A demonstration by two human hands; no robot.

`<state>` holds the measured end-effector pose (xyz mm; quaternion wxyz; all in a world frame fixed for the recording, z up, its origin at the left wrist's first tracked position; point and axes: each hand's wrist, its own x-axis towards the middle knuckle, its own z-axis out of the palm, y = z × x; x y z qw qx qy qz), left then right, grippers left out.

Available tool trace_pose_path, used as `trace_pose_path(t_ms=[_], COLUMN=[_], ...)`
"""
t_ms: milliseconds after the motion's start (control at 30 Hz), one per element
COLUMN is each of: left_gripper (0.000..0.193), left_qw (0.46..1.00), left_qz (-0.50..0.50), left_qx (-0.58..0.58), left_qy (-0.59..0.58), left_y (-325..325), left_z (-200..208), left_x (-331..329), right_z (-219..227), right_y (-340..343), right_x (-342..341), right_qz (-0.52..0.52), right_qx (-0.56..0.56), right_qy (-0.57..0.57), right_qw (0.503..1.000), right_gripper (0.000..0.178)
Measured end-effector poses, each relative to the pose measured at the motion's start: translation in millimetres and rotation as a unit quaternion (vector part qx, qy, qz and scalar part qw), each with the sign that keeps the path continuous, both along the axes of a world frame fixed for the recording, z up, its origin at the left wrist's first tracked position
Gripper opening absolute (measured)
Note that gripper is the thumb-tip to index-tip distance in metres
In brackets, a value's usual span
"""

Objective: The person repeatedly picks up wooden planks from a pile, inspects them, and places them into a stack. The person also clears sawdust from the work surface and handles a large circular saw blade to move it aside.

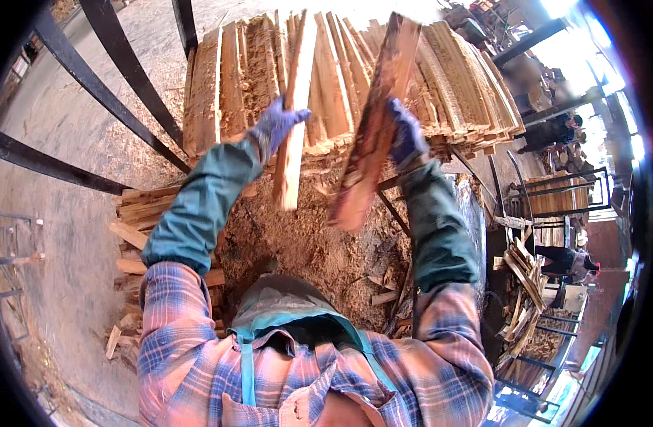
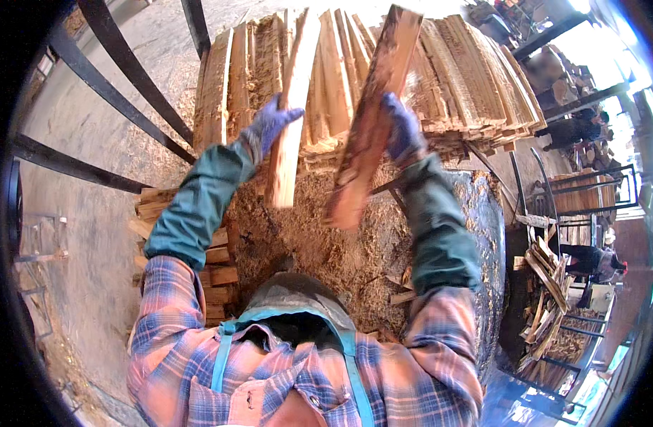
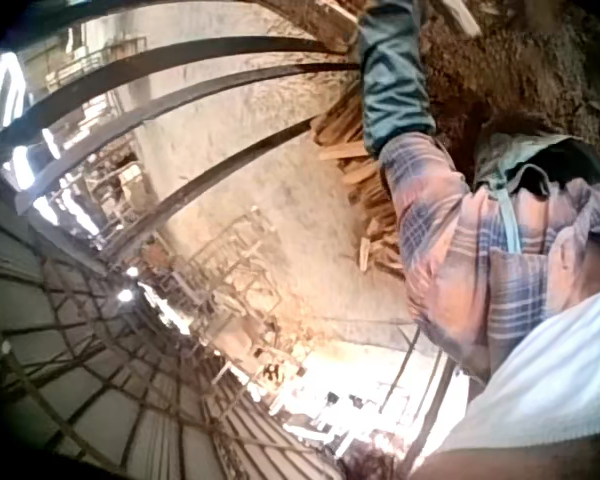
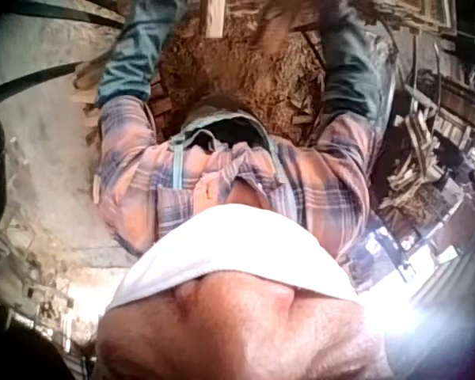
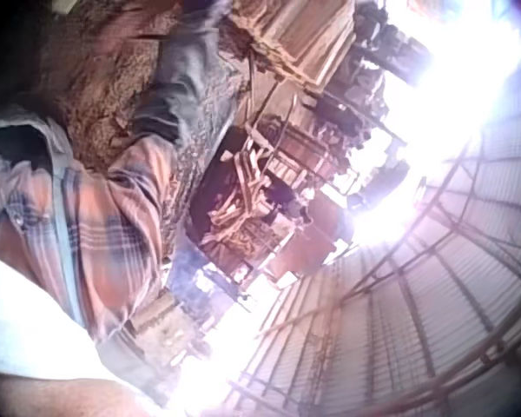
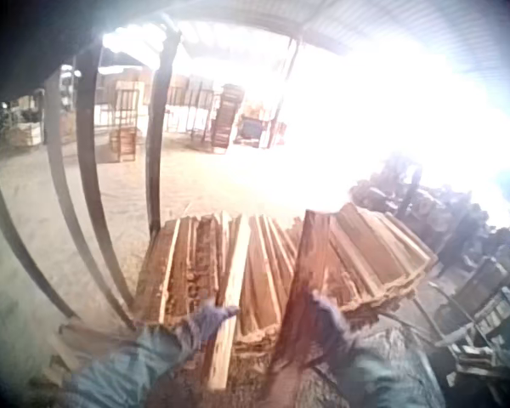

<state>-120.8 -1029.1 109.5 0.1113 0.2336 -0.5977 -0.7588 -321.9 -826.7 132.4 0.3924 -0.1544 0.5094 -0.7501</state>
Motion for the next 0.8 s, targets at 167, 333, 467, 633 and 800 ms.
trace_pose_path(t_ms=[167, 333, 467, 633, 800], left_gripper=[0.095, 0.076, 0.07, 0.035, 0.036], left_qw=[0.95, 0.886, 0.832, 0.668, 0.688], left_qz=[-0.016, -0.112, -0.205, -0.066, -0.134], left_qx=[-0.312, -0.45, -0.512, -0.709, -0.711], left_qy=[0.024, 0.01, 0.066, 0.216, 0.055], left_y=[62, 98, 104, 34, -29], left_z=[-58, -51, -53, -83, -62], left_x=[39, 76, 66, -35, -83], right_z=[-84, -92, -103, -149, -123], right_y=[-39, 16, 54, -23, -106], right_x=[128, 178, 184, 88, 22], right_qz=[-0.004, -0.019, -0.034, -0.002, -0.05], right_qx=[-0.123, -0.184, -0.173, -0.233, -0.061], right_qy=[-0.23, -0.352, -0.31, -0.36, -0.369], right_qw=[0.965, 0.917, 0.934, 0.903, 0.926], right_gripper=[0.04, 0.065, 0.079, 0.064, 0.056])
